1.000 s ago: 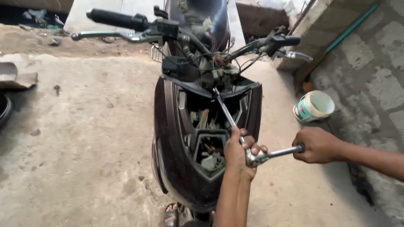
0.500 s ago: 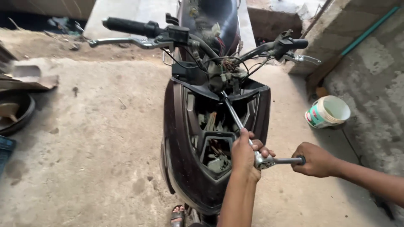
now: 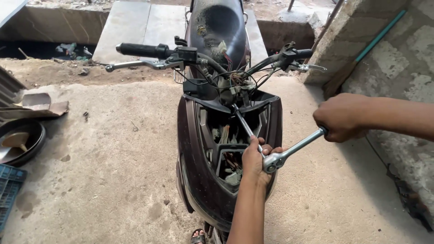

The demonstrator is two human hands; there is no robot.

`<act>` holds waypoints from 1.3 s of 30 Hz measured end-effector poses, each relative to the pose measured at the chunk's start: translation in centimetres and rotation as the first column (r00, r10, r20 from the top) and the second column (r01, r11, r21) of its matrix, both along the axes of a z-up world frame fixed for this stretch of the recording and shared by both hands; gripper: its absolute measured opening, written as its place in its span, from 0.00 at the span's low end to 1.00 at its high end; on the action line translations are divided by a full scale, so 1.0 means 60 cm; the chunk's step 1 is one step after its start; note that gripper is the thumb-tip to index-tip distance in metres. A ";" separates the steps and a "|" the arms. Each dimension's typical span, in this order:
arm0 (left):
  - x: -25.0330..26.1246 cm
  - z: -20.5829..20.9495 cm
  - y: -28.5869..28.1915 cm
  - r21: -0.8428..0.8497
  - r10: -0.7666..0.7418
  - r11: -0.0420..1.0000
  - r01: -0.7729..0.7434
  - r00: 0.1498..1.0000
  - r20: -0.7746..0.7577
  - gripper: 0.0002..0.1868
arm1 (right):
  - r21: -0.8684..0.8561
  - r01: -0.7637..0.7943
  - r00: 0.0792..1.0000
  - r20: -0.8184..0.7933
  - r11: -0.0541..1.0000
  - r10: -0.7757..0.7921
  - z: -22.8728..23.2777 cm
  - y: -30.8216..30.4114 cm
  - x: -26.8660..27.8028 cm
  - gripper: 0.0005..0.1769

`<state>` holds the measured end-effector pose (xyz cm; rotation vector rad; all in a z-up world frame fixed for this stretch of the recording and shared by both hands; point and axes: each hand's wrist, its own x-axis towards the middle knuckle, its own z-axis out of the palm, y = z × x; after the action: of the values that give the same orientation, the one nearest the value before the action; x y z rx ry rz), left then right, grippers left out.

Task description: Using a socket wrench to disassemble the front panel and wiring of a scooter for repair.

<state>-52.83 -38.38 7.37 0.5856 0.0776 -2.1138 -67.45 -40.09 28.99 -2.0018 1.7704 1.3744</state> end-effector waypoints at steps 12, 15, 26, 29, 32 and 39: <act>0.025 0.049 0.029 0.113 0.053 0.993 -0.028 0.973 -0.224 0.17 | -0.102 -0.020 0.994 0.102 0.995 0.031 -0.043 0.011 -0.018 0.15; 0.033 0.108 0.051 0.229 0.218 0.964 -0.137 0.898 -0.382 0.22 | -0.129 0.008 0.995 0.102 0.992 0.005 -0.039 0.009 -0.007 0.19; -0.015 0.034 0.035 0.212 0.214 0.967 -0.139 0.894 -0.393 0.25 | -0.142 0.006 0.991 0.135 0.990 0.013 -0.087 0.014 -0.076 0.10; -0.005 0.047 0.031 0.238 0.211 0.962 -0.133 0.916 -0.342 0.26 | -0.182 0.027 0.983 0.184 0.983 0.007 -0.091 0.005 -0.069 0.11; -0.012 0.047 0.037 0.258 0.199 0.959 -0.113 0.920 -0.338 0.26 | -0.187 0.068 0.984 0.173 0.980 -0.036 -0.083 0.011 -0.066 0.11; -0.030 0.027 0.032 0.196 0.157 0.977 -0.089 0.916 -0.368 0.27 | -0.231 0.064 0.972 0.233 0.971 -0.008 -0.131 0.015 -0.113 0.11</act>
<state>-54.63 -36.47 8.98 0.2520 0.5130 -2.0823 -74.22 -39.17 21.11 -2.1299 1.9261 0.9100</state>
